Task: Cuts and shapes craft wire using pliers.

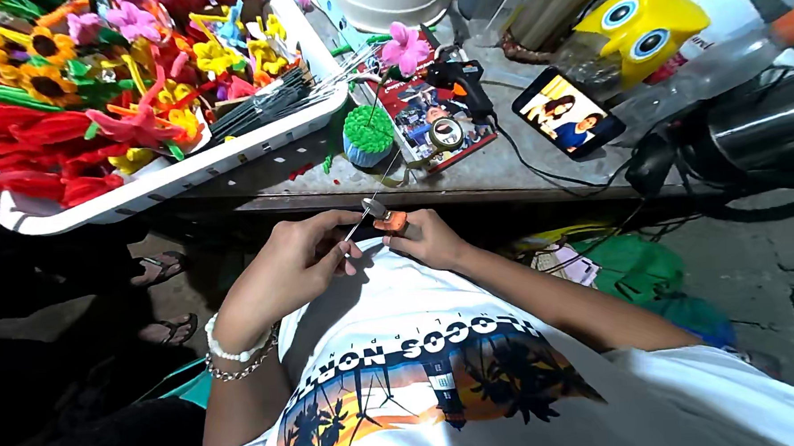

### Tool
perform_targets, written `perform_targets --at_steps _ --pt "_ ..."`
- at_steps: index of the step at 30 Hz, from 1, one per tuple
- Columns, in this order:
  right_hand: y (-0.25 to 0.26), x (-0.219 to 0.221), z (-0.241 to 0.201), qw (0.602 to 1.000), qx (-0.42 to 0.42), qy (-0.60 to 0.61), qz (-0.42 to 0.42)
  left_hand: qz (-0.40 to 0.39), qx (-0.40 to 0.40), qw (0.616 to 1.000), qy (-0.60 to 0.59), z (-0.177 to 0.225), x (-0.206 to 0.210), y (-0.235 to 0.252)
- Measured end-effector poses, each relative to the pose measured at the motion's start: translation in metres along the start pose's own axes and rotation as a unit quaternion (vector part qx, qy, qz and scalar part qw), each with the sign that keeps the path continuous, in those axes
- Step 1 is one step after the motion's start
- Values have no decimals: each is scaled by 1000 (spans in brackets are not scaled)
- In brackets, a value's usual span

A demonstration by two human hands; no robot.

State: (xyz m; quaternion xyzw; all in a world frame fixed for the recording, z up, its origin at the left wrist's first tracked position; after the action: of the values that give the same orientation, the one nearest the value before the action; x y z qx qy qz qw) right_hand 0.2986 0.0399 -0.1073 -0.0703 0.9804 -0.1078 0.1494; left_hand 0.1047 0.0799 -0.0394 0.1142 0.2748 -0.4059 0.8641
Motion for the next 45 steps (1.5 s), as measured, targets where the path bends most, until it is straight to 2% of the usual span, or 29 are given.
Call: perform_targets --at_steps 9,15,18,21,25,29,36,41,45 --pt "5 6 24 993 109 34 -14 -27 -38 999 27 -24 8 14" --pt "7 8 30 990 125 62 -20 -26 -65 995 68 -24 12 17" --pt "7 4 18 994 104 10 -21 -25 -69 994 77 -21 10 15" --pt "5 -2 -3 998 42 -38 6 -3 -41 996 85 -14 8 11" --pt "-2 -6 -12 998 -11 -20 51 44 4 988 147 2 12 13" --pt "-10 -9 -14 997 -36 -19 66 61 -32 973 218 14 24 17" --pt "-18 -22 -14 990 -67 -72 96 155 -38 950 270 38 42 33" --pt "-21 -20 -7 987 -114 -16 107 222 -22 926 303 42 43 35" --pt "-20 -18 1 988 -113 45 92 240 -12 918 316 42 49 37"
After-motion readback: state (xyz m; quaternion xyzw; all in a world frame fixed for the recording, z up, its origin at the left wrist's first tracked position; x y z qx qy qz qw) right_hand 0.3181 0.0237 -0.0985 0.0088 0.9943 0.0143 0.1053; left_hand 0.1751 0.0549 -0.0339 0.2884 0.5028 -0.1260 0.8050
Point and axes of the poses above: each hand's wrist, its own y-axis towards the middle knuckle, its own x-axis out of the palm, z = x × y, the point moved 7 cm from there along y, towards the middle knuckle, and after that the axes turned 12 degrees about y, right-handed, at the moved point
